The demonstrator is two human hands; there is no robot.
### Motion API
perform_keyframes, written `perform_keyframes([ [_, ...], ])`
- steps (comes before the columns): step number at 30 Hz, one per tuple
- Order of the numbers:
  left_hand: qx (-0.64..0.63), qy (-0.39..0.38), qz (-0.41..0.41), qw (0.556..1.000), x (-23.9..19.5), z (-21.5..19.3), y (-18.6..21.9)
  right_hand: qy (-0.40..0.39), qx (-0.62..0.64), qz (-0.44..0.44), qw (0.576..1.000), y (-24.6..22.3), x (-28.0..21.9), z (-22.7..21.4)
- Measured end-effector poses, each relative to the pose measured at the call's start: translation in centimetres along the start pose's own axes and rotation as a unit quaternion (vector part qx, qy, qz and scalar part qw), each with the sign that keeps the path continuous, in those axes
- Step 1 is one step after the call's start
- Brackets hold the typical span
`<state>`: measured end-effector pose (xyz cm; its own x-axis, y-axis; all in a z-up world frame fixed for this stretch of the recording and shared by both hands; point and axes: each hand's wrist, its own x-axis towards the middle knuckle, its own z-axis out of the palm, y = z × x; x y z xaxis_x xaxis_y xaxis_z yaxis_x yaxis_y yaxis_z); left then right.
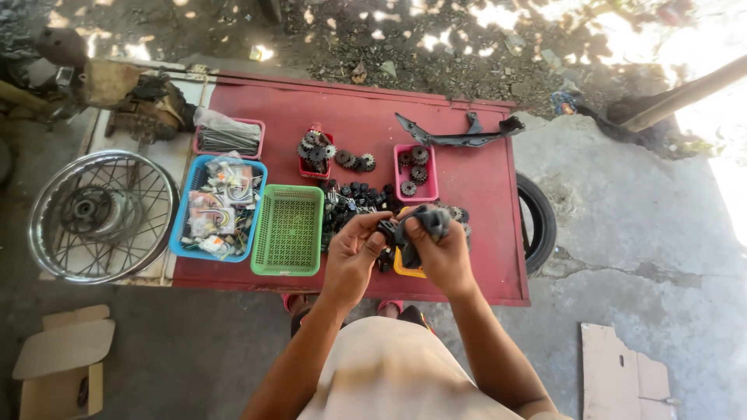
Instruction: Cleaning and inspecting motorcycle engine gears and components with a rag at a workbench.
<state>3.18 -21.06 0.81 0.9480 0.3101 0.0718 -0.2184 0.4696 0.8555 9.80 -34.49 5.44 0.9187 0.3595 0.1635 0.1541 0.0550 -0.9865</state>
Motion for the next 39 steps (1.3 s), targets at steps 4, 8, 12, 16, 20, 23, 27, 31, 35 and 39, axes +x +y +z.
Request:
perform_keyframes([
  [4, -0.007, -0.012, 0.022, 1.0, 0.4, -1.6, 1.4, -0.005, 0.019, 0.005, 1.0, -0.4, -0.2, 0.7],
  [8, -0.059, -0.027, 0.018, 0.998, 1.3, -4.3, 2.6, 0.021, 0.0, -0.028, 0.999, -1.2, -1.3, 3.9],
  [12, -0.034, -0.044, 0.034, 0.998, 2.0, -7.4, 6.0, 0.121, -0.066, -0.095, 0.986, -3.8, 0.1, 8.2],
  [16, -0.007, -0.072, 0.025, 0.997, 2.3, -10.1, 8.6, 0.116, -0.055, -0.128, 0.983, -2.5, 0.2, 12.5],
  [20, 0.021, -0.127, 0.032, 0.991, 2.9, -12.7, 10.2, 0.079, -0.03, -0.079, 0.993, -2.1, 0.5, 16.1],
  [23, 0.021, -0.158, 0.018, 0.987, 3.0, -14.2, 10.1, 0.11, -0.039, -0.049, 0.992, -1.8, 0.2, 17.4],
  [27, 0.002, -0.15, 0.004, 0.989, 3.8, -15.3, 10.7, 0.133, -0.041, -0.041, 0.989, 0.2, -2.4, 18.7],
  [31, 0.01, -0.127, -0.034, 0.991, 3.1, -15.4, 9.3, 0.135, -0.077, -0.03, 0.987, 0.3, -2.3, 17.2],
  [35, -0.104, -0.033, -0.119, 0.987, 4.0, -13.5, 9.2, 0.181, -0.07, -0.059, 0.979, -0.4, -1.2, 15.6],
  [39, -0.142, -0.03, -0.13, 0.981, 3.7, -10.5, 6.0, 0.153, -0.114, -0.106, 0.976, -0.6, -0.3, 13.9],
])
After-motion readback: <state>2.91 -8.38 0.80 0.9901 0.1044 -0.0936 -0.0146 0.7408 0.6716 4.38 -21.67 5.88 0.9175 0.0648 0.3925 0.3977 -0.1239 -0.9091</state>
